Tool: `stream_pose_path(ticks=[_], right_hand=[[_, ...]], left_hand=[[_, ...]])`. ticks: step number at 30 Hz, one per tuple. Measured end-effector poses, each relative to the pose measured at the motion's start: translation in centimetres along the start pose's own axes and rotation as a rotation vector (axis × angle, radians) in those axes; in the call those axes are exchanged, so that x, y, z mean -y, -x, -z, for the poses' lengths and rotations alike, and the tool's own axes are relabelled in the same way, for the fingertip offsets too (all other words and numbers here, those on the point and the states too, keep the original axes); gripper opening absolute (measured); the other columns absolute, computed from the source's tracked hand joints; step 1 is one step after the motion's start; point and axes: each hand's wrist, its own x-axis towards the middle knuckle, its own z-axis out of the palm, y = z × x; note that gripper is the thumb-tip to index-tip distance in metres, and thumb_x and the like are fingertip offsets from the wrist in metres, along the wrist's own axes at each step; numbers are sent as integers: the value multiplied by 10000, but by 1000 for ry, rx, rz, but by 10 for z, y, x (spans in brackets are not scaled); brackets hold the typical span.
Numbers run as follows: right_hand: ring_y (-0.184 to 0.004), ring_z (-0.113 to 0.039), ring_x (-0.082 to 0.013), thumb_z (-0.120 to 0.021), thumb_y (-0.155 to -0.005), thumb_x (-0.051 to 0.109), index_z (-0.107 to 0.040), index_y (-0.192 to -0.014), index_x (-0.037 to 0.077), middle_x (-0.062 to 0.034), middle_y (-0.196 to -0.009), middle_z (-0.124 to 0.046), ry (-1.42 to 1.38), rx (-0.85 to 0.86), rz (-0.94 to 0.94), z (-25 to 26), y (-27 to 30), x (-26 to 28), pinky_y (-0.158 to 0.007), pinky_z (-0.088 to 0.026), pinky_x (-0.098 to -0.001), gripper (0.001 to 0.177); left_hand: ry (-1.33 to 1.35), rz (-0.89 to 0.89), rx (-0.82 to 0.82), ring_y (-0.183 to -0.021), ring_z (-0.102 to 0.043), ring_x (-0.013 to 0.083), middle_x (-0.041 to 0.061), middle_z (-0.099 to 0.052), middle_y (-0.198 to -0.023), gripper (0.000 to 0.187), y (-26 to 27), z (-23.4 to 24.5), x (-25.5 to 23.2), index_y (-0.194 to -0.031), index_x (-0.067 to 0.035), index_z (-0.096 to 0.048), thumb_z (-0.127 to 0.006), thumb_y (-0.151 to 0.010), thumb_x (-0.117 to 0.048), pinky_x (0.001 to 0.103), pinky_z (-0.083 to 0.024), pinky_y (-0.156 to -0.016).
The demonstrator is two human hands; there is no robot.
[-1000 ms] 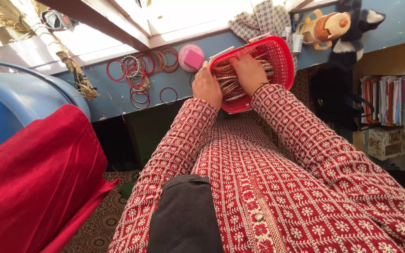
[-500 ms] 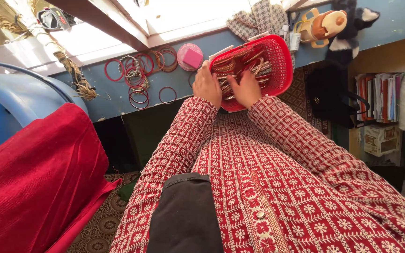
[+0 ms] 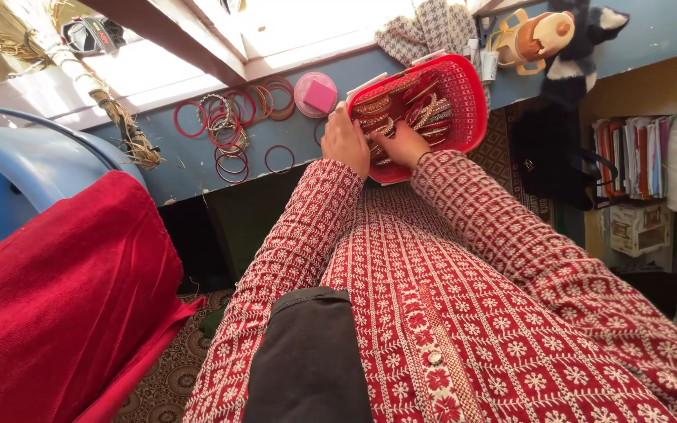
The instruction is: The person picks up bangles from a windowsill and places them into a red plastic basket. They repeatedly pick up handfuls of bangles, separate them, and arrange them inside the basket.
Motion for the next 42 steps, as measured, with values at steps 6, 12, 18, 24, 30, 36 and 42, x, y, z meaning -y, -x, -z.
stream_pose_path(ticks=[6, 12, 18, 24, 30, 36, 42], right_hand=[[-1249, -622, -347, -502, -1073, 559, -586, -1359, -7, -216, -1257, -676, 36, -141, 23, 16, 24, 5, -1046, -487, -504, 640], [-1086, -619, -303, -587, -935, 63, -666, -1202, 172, -80, -1166, -605, 532, -609, 676, 39, 16, -56, -842, -548, -399, 299], [-1060, -600, -198, -823, -806, 288, -698, -1090, 213, 19, -1196, -610, 932, -616, 735, 55, -32, -73, -806, -563, -316, 319], [-842, -604, -218, -654, -886, 175, -663, -848, 137, -34, -909, -617, 920, -779, 660, 72, -13, -52, -734, -522, -367, 55], [-889, -577, -232, -625, -939, 59, -635, -1062, 62, -84, -997, -549, 669, -737, 735, 66, 1, -37, -803, -543, -361, 124], [-1346, -501, -244, -629, -905, 156, -611, -1339, 103, -71, -1419, -593, 984, -497, 886, 55, -10, -45, -1153, -384, -411, 438], [-1494, -365, -243, -514, -952, 188, -466, -1498, 34, -98, -1630, -407, 1118, -252, 889, 62, -40, -54, -1250, -265, -378, 569]], left_hand=[[-6, -38, -24, -1018, -638, 300, 74, -575, -1134, 398, 0, 4, 1, -1398, -136, -419, -457, -1018, -249, 456, -539, -835], [-11, -49, -44, -981, -636, 298, 63, -564, -1114, 359, 0, -10, 9, -1346, -137, -435, -443, -1016, -277, 462, -536, -800], [-46, -44, -86, -971, -618, 290, 61, -544, -1079, 321, 1, -2, 1, -1307, -129, -456, -424, -1022, -272, 447, -521, -802], [-2, -68, 49, -932, -632, 329, 157, -600, -1105, 296, -4, 39, -18, -1249, -20, -460, -533, -986, -137, 455, -498, -790], [-1, -59, 38, -923, -636, 347, 165, -601, -1090, 305, -5, 35, -16, -1238, -21, -465, -547, -967, -134, 475, -498, -791], [16, -69, 42, -922, -637, 346, 176, -610, -1089, 283, -5, 37, -17, -1213, -10, -462, -543, -969, -128, 472, -510, -786], [22, -80, 44, -902, -635, 338, 167, -605, -1065, 254, -6, 41, -18, -1199, -10, -479, -529, -980, -129, 464, -505, -781]])
